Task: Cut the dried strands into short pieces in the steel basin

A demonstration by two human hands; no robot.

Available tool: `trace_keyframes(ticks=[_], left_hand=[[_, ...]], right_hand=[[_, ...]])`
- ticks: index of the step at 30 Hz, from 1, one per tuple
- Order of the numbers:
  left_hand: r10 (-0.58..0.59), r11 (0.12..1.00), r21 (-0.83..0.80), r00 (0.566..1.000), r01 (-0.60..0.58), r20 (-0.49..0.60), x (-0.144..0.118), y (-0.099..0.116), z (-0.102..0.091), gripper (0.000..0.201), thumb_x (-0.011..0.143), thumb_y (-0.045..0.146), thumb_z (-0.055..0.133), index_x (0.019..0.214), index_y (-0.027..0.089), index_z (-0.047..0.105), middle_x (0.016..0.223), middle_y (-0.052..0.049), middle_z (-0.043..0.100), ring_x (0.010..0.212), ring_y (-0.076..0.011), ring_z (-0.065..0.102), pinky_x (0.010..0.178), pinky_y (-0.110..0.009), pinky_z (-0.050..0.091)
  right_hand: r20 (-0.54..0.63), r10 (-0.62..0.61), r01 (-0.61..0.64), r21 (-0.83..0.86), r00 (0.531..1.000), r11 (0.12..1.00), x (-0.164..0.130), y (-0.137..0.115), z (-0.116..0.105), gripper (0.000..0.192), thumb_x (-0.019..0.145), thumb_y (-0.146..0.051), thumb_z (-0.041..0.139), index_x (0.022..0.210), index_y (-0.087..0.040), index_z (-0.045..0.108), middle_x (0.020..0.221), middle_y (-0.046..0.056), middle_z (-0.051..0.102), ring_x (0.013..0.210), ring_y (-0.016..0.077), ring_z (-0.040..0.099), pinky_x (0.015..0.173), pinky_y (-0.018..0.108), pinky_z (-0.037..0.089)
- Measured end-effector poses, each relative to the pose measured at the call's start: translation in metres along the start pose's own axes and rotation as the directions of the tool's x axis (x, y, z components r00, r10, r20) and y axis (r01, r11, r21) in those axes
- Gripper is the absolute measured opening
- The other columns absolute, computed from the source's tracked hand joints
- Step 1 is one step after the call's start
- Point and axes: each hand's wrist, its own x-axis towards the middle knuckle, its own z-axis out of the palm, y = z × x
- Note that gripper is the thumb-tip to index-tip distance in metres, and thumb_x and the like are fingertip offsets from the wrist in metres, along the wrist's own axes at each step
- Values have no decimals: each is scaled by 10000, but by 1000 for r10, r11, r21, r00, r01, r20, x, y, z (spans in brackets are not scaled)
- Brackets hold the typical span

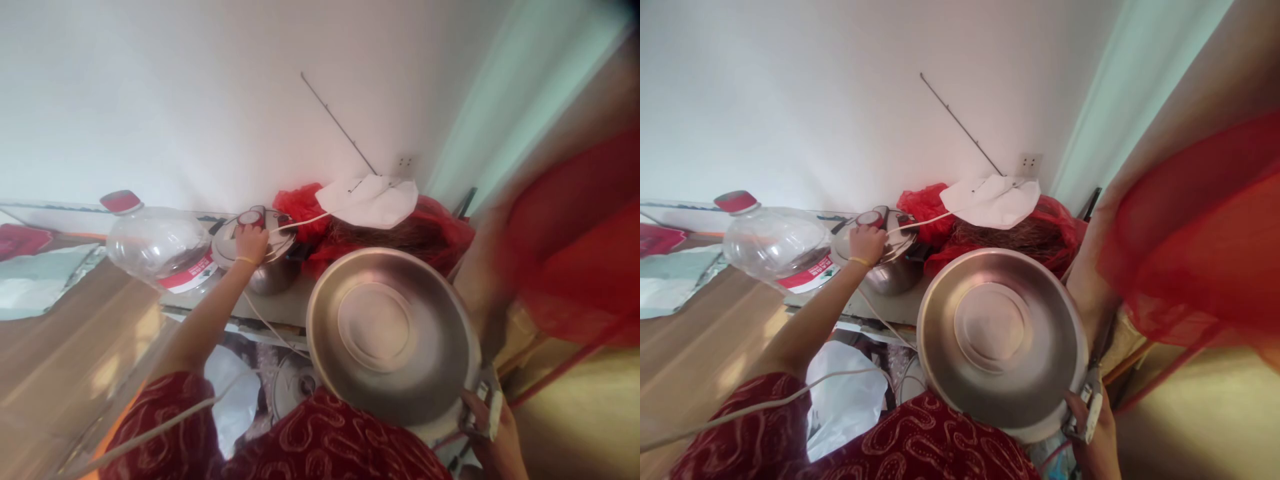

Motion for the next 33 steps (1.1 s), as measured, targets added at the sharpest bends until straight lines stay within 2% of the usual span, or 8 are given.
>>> trace_keyframes(ticks=[3, 8, 13, 18, 21, 25, 30, 33], left_hand=[[44, 998, 36, 998, -46, 48, 30, 9, -3, 277, 888, 284, 490, 1019, 130, 680, 1050, -179, 651, 1121, -341, 494, 970, -484, 298], [-112, 991, 71, 994, 110, 15, 60, 14, -5, 335, 932, 238, 374, 1001, 126, 682, 1056, -192, 649, 1086, -356, 520, 925, -501, 338], [-56, 984, 176, 990, 32, 132, 64, 21, -5, 292, 875, 205, 445, 1004, 92, 680, 1043, -212, 649, 1090, -365, 537, 918, -472, 375], [67, 986, 151, 997, -73, 40, 67, 42, -20, 420, 866, 317, 477, 1232, 180, 631, 1206, -210, 603, 1087, -411, 542, 879, -533, 403], [254, 962, 109, 967, -249, -33, 79, 88, -27, 485, 868, 337, 500, 1316, 175, 590, 1274, -221, 566, 1095, -417, 537, 885, -550, 403], [444, 892, -78, 896, -445, -26, 94, 171, -28, 416, 899, 291, 452, 1246, 167, 645, 1281, -189, 581, 1125, -363, 539, 922, -500, 415], [681, 670, -400, 732, -625, -4, 114, 263, -25, 349, 926, 229, 424, 1073, 147, 730, 1072, -126, 693, 1039, -242, 615, 962, -343, 431], [654, 662, -478, 757, -577, -7, 136, 303, -35, 368, 931, 182, 420, 1144, 93, 707, 1173, -145, 688, 1094, -225, 613, 995, -313, 406]], right_hand=[[26, 27, -28, 31, 999, 999, -1, -5, 2, 534, 619, -406, 705, 1129, -253, 661, 938, 51, 651, 931, 283, 626, 753, 360, 513], [19, 92, -93, 69, 996, 993, -2, -10, 6, 520, 657, -460, 679, 1102, -194, 646, 954, 45, 667, 941, 258, 615, 816, 351, 490], [29, 105, -108, 130, 994, 986, -2, -10, 10, 552, 655, -444, 690, 1135, -179, 624, 979, 51, 685, 929, 239, 619, 806, 322, 489], [19, 92, -94, 183, 996, 979, 0, -1, 13, 621, 683, -431, 681, 1252, -191, 607, 1064, 67, 697, 995, 263, 633, 879, 354, 492], [20, 103, -105, 173, 994, 979, 1, 8, 14, 637, 705, -437, 668, 1287, -189, 595, 1142, 72, 685, 1104, 284, 613, 951, 372, 470], [-30, 147, -138, 200, 989, 970, -1, 12, 17, 665, 709, -469, 684, 1312, -202, 592, 1186, 81, 676, 1135, 299, 612, 937, 361, 499], [-80, 197, -172, 248, 977, 954, -7, 15, 21, 713, 744, -499, 679, 1379, -213, 529, 1234, 86, 661, 1185, 287, 591, 995, 382, 470], [-50, 162, -147, 227, 985, 963, -4, 27, 21, 726, 744, -498, 686, 1387, -203, 520, 1261, 99, 650, 1204, 296, 585, 1012, 397, 466]])
